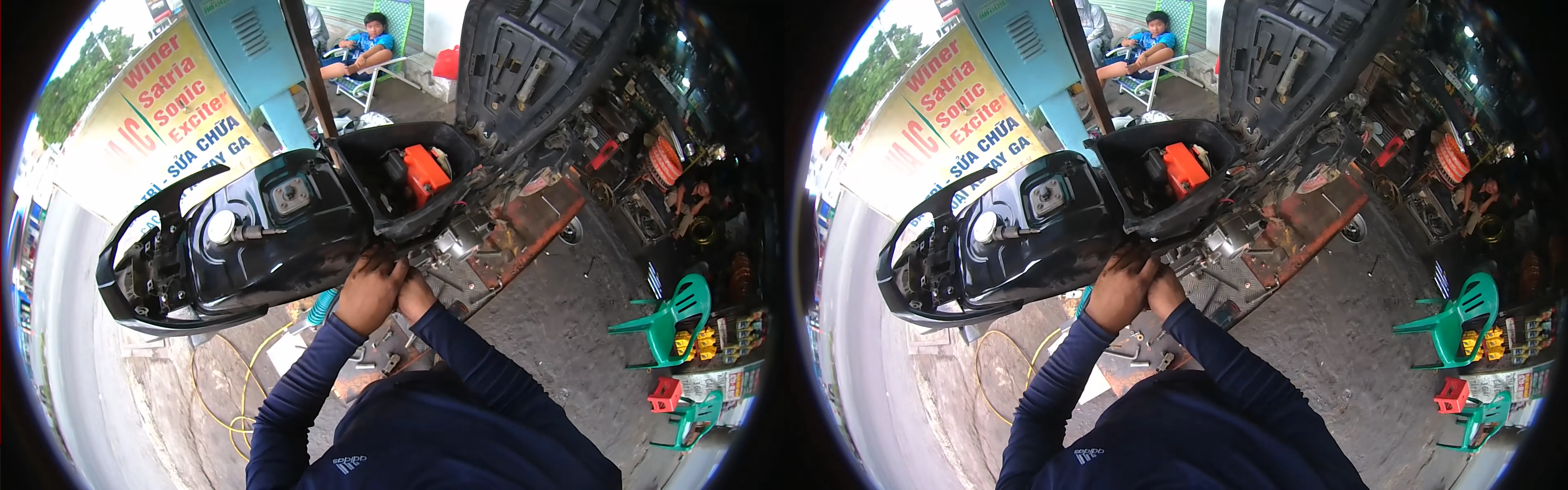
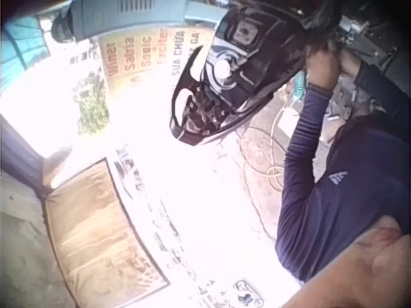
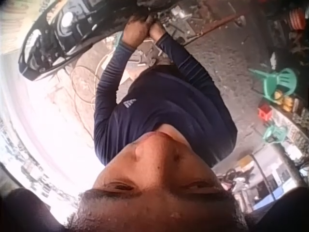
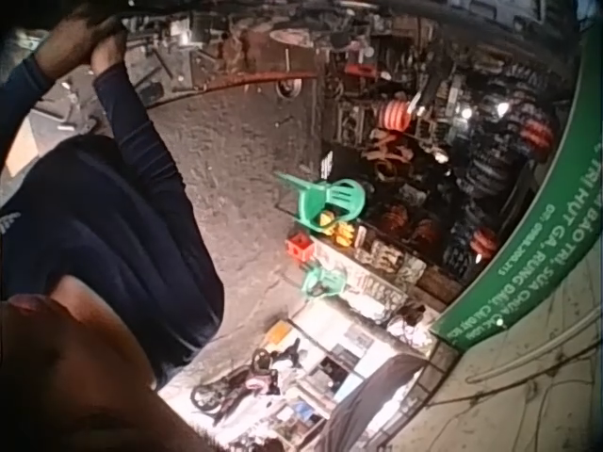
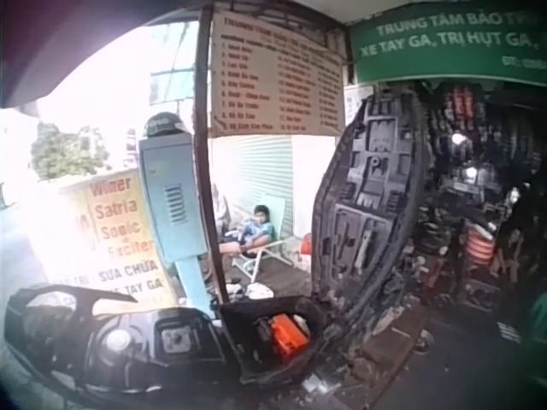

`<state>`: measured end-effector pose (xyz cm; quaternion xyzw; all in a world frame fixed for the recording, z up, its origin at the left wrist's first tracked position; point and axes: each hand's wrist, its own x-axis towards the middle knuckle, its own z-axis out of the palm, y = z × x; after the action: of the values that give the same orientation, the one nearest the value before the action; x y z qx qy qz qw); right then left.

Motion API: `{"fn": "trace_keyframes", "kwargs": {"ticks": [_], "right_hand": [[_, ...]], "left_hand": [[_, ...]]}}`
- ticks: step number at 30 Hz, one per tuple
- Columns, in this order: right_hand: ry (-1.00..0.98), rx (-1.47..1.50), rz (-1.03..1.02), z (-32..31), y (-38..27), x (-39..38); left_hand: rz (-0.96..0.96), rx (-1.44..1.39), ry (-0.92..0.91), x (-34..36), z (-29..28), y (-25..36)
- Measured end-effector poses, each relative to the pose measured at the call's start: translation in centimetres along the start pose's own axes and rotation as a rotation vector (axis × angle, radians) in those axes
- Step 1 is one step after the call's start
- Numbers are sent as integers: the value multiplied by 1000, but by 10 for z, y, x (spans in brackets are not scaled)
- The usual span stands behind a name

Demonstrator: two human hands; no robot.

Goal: Performing maintenance on a motorcycle, including battery and wiring work.

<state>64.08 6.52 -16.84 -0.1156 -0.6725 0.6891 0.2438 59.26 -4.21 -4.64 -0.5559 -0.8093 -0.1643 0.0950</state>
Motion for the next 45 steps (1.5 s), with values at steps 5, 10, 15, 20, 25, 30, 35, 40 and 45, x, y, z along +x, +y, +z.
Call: {"fn": "trace_keyframes", "kwargs": {"ticks": [5, 10, 15, 20, 25, 30, 35, 40, 45], "right_hand": [[-176, 62, 602, -22, -53, 15], [-330, -307, 142, -66, -34, 57], [-525, -311, 585, -70, -61, 83], [-277, -805, -704, -37, 8, 30], [-172, -442, 110, -18, -22, 7], [-246, -542, -93, -50, -28, 33], [-448, -454, 196, -71, -56, 68], [-260, -535, -191, -35, -42, 21], [-202, -117, 298, -24, -42, 10]], "left_hand": [[28, 31, 86, -5, 4, -3], [18, 86, 130, 9, 15, 3], [-11, 152, 89, 6, 21, -1], [-7, 88, 31, 6, 7, 2], [-19, 1, 8, 2, 7, -4], [-4, 2, 90, 5, 11, -1], [-4, 82, 107, 8, 18, 1], [-18, 37, 75, 8, 14, -1], [16, 9, 81, 3, 6, -3]]}}
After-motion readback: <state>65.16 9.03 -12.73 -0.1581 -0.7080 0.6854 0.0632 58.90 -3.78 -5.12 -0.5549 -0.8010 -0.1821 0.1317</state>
